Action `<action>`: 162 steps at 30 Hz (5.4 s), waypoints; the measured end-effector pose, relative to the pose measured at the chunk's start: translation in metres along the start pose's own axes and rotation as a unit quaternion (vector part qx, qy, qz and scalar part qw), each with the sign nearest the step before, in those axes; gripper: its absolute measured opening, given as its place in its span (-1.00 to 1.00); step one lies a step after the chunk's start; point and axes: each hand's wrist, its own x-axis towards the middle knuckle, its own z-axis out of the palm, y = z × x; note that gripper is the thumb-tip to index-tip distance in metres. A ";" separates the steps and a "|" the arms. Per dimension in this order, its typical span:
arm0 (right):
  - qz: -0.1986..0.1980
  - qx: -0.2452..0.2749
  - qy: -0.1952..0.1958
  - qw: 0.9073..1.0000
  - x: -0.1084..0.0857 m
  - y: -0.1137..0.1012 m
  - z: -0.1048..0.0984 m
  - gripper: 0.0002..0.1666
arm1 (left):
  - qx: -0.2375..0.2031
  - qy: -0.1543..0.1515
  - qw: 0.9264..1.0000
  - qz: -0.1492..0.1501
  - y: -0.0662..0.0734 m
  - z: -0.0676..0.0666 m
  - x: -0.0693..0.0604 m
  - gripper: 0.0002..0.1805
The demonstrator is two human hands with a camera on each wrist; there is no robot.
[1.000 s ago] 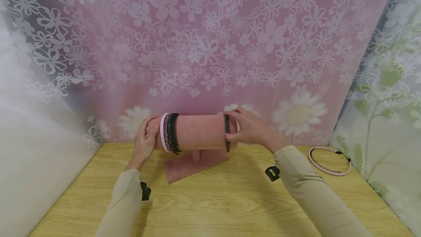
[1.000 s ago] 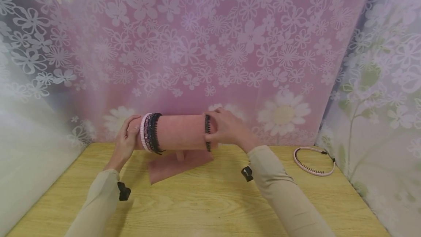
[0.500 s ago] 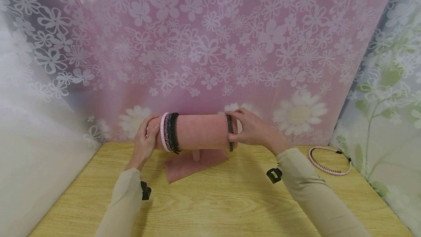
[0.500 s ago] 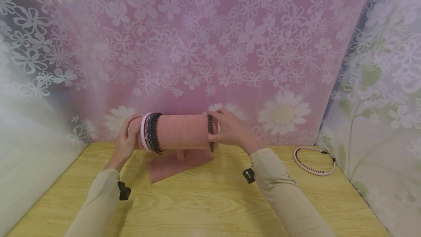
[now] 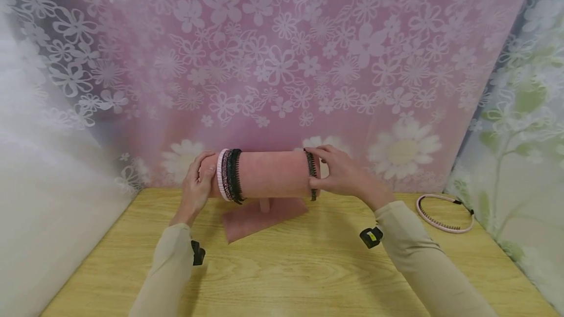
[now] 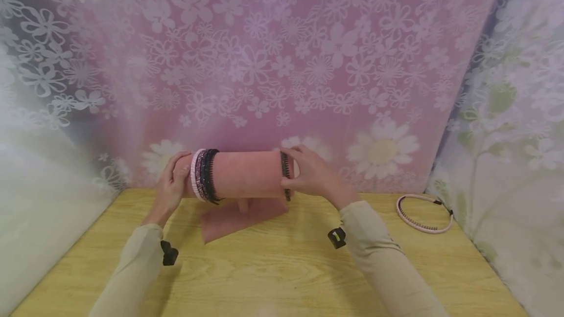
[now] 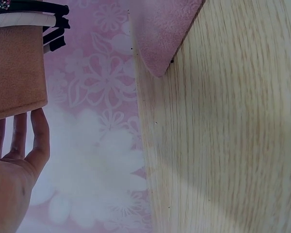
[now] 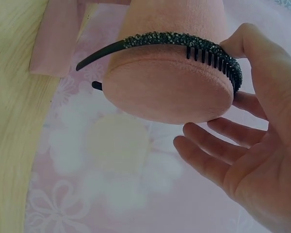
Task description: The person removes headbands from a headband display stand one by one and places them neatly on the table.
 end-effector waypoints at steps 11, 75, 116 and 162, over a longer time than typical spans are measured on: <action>-0.006 0.032 0.018 0.999 -0.007 0.004 0.004 -0.14 | -0.005 0.003 1.000 -0.003 -0.001 0.002 0.000 -0.50; 0.095 0.281 0.134 0.946 -0.050 0.029 0.026 -0.45 | 0.000 0.005 1.000 -0.001 -0.002 0.003 0.001 -0.49; 0.120 0.222 0.142 0.957 -0.099 0.075 0.034 -0.44 | -0.002 0.010 1.000 -0.004 -0.002 0.004 0.000 -0.49; 0.149 0.107 0.131 0.974 -0.123 0.107 0.039 -0.49 | 0.001 0.015 1.000 -0.001 -0.002 0.002 0.001 -0.55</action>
